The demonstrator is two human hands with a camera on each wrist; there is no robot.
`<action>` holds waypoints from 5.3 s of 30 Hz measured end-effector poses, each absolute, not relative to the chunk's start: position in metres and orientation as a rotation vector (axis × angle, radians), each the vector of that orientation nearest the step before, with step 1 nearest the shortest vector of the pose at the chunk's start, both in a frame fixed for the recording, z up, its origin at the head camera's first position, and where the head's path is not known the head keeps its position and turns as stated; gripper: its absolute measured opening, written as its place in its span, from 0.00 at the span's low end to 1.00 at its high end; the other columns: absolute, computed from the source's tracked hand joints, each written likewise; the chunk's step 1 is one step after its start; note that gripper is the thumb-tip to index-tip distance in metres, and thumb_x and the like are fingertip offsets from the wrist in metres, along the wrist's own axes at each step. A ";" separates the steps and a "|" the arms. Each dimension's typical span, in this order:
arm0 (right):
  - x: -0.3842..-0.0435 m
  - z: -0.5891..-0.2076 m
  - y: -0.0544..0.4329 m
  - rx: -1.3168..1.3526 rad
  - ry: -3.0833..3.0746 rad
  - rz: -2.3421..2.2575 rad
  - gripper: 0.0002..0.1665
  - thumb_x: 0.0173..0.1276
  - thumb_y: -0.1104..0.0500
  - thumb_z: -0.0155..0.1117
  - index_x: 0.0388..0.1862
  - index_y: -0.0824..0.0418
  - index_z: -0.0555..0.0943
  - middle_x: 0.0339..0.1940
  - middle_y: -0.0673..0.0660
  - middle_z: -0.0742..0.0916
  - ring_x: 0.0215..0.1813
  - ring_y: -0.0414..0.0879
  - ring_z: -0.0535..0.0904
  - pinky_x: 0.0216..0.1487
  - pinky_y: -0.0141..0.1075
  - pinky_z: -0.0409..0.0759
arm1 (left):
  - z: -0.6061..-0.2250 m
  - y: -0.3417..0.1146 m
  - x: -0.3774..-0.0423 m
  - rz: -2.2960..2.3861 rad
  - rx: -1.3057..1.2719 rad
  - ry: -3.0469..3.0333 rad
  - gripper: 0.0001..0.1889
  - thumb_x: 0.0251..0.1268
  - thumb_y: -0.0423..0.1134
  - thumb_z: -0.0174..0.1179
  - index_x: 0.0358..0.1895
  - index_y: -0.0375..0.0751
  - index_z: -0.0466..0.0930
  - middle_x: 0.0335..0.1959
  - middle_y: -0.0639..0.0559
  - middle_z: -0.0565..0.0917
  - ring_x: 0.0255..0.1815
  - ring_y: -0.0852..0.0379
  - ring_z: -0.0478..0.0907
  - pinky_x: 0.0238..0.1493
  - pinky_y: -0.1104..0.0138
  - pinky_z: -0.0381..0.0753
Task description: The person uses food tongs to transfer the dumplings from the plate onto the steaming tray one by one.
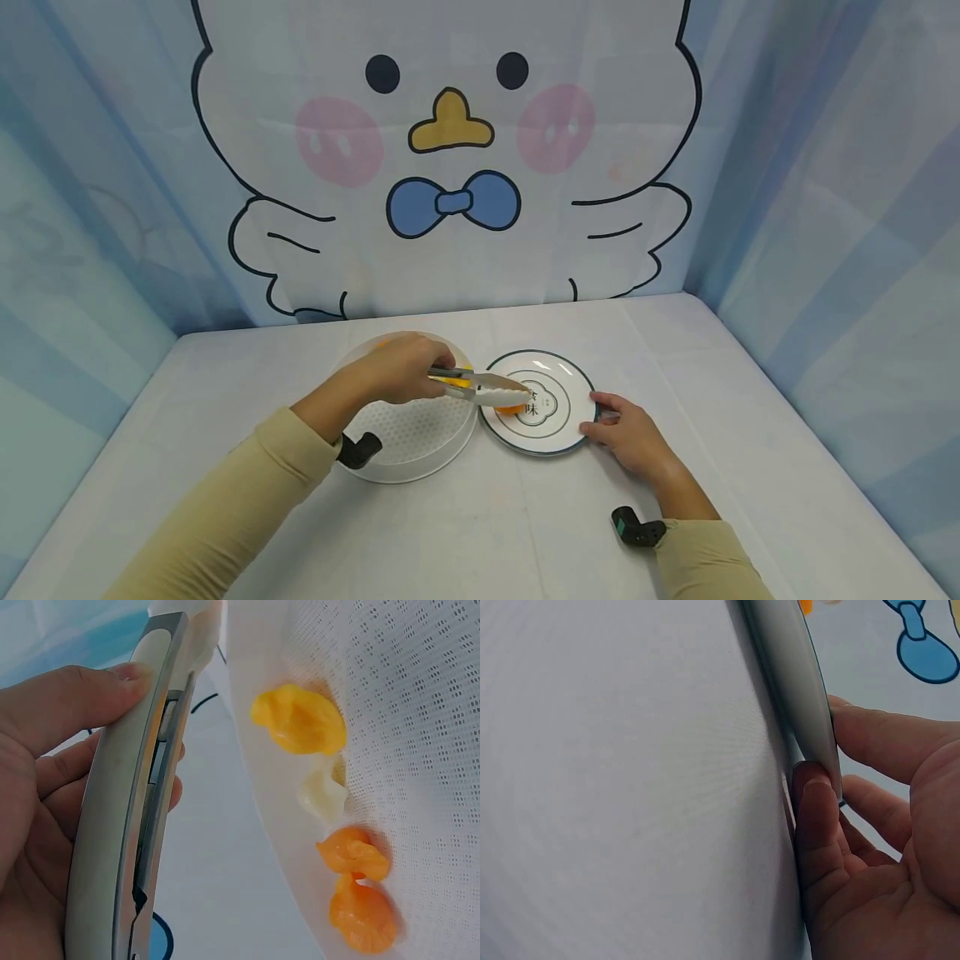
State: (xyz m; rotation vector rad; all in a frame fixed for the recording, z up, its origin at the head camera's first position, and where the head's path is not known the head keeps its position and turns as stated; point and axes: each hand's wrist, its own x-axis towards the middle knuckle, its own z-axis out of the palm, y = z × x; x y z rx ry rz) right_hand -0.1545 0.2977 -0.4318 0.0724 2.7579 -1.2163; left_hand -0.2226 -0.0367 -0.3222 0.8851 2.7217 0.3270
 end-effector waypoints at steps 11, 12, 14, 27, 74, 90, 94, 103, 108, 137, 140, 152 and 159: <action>-0.155 -0.431 0.297 0.068 2.762 -1.208 0.43 0.68 0.51 0.69 0.74 0.71 0.64 0.62 0.70 0.76 0.49 0.54 0.74 0.44 0.40 0.76 | -0.316 -0.050 -0.224 0.456 0.830 2.728 0.20 0.64 0.40 0.67 0.59 0.42 0.82 0.49 0.53 0.85 0.41 0.59 0.78 0.46 0.63 0.78; -0.155 -0.431 0.297 0.067 2.763 -1.207 0.43 0.68 0.51 0.69 0.74 0.71 0.64 0.62 0.70 0.76 0.49 0.54 0.74 0.44 0.40 0.76 | -0.316 -0.052 -0.224 0.471 0.821 2.733 0.20 0.64 0.40 0.67 0.59 0.42 0.82 0.49 0.53 0.85 0.42 0.59 0.78 0.47 0.63 0.78; -0.155 -0.430 0.297 0.066 2.768 -1.200 0.43 0.68 0.51 0.69 0.74 0.71 0.64 0.61 0.70 0.76 0.49 0.54 0.74 0.44 0.40 0.76 | -0.315 -0.057 -0.224 0.507 0.807 2.742 0.19 0.64 0.40 0.67 0.58 0.42 0.82 0.49 0.53 0.85 0.42 0.58 0.78 0.48 0.63 0.79; -0.154 -0.430 0.297 0.068 2.760 -1.197 0.44 0.68 0.51 0.70 0.73 0.72 0.64 0.55 0.68 0.79 0.47 0.53 0.76 0.44 0.40 0.75 | -0.308 -0.094 -0.218 0.709 0.713 2.773 0.21 0.64 0.39 0.68 0.59 0.37 0.80 0.51 0.49 0.84 0.46 0.55 0.79 0.52 0.62 0.79; -0.152 -0.430 0.298 0.046 2.759 -1.202 0.44 0.68 0.51 0.70 0.73 0.72 0.64 0.58 0.70 0.78 0.50 0.54 0.76 0.46 0.41 0.76 | -0.334 -0.216 -0.200 0.603 0.396 2.848 0.22 0.64 0.38 0.68 0.56 0.28 0.78 0.46 0.43 0.85 0.41 0.52 0.80 0.46 0.54 0.81; -0.154 -0.432 0.298 0.055 2.757 -1.204 0.44 0.69 0.50 0.69 0.73 0.72 0.64 0.61 0.70 0.77 0.50 0.53 0.76 0.47 0.40 0.75 | -0.342 -0.213 -0.202 0.632 0.366 2.864 0.21 0.64 0.37 0.68 0.56 0.28 0.78 0.45 0.42 0.85 0.40 0.51 0.79 0.45 0.56 0.81; -0.154 -0.432 0.299 0.051 2.755 -1.209 0.44 0.68 0.50 0.70 0.73 0.72 0.64 0.60 0.70 0.77 0.50 0.53 0.76 0.47 0.41 0.75 | -0.344 -0.212 -0.202 0.643 0.362 2.864 0.22 0.64 0.37 0.68 0.57 0.28 0.78 0.46 0.42 0.84 0.40 0.51 0.79 0.45 0.56 0.81; -0.156 -0.432 0.299 0.037 2.767 -1.191 0.44 0.68 0.49 0.69 0.73 0.72 0.64 0.66 0.72 0.73 0.50 0.55 0.75 0.47 0.41 0.75 | -0.345 -0.213 -0.201 0.656 0.366 2.868 0.22 0.64 0.37 0.67 0.58 0.28 0.77 0.47 0.42 0.84 0.41 0.51 0.79 0.46 0.55 0.81; -0.155 -0.431 0.299 0.046 2.762 -1.186 0.44 0.68 0.49 0.69 0.73 0.71 0.64 0.66 0.72 0.73 0.50 0.55 0.75 0.47 0.41 0.75 | -0.344 -0.211 -0.200 0.664 0.331 2.883 0.26 0.64 0.38 0.68 0.61 0.27 0.75 0.50 0.38 0.83 0.44 0.48 0.79 0.50 0.52 0.80; -0.156 -0.433 0.299 0.055 2.765 -1.187 0.44 0.68 0.50 0.70 0.73 0.71 0.65 0.59 0.70 0.78 0.48 0.53 0.76 0.45 0.40 0.75 | -0.349 -0.129 -0.146 0.928 0.439 2.965 0.34 0.56 0.48 0.75 0.64 0.38 0.76 0.57 0.46 0.81 0.50 0.50 0.76 0.55 0.50 0.77; -0.156 -0.432 0.299 0.051 2.764 -1.190 0.44 0.68 0.50 0.70 0.73 0.72 0.64 0.60 0.70 0.77 0.48 0.53 0.76 0.44 0.40 0.75 | -0.352 -0.117 -0.142 0.967 0.438 2.956 0.33 0.55 0.47 0.76 0.63 0.39 0.78 0.57 0.48 0.82 0.49 0.51 0.76 0.56 0.53 0.77; -0.155 -0.432 0.299 0.046 2.760 -1.193 0.44 0.68 0.50 0.69 0.73 0.72 0.64 0.63 0.71 0.75 0.49 0.53 0.76 0.46 0.41 0.75 | -0.365 -0.070 -0.126 0.974 0.551 2.942 0.29 0.55 0.50 0.75 0.58 0.40 0.81 0.45 0.52 0.85 0.38 0.56 0.75 0.38 0.63 0.73; -0.154 -0.429 0.298 0.044 2.752 -1.202 0.44 0.68 0.50 0.69 0.73 0.72 0.64 0.62 0.71 0.76 0.49 0.54 0.76 0.45 0.41 0.76 | -0.375 -0.044 -0.118 0.984 0.565 2.928 0.29 0.54 0.52 0.75 0.56 0.40 0.82 0.36 0.56 0.82 0.33 0.59 0.71 0.33 0.67 0.70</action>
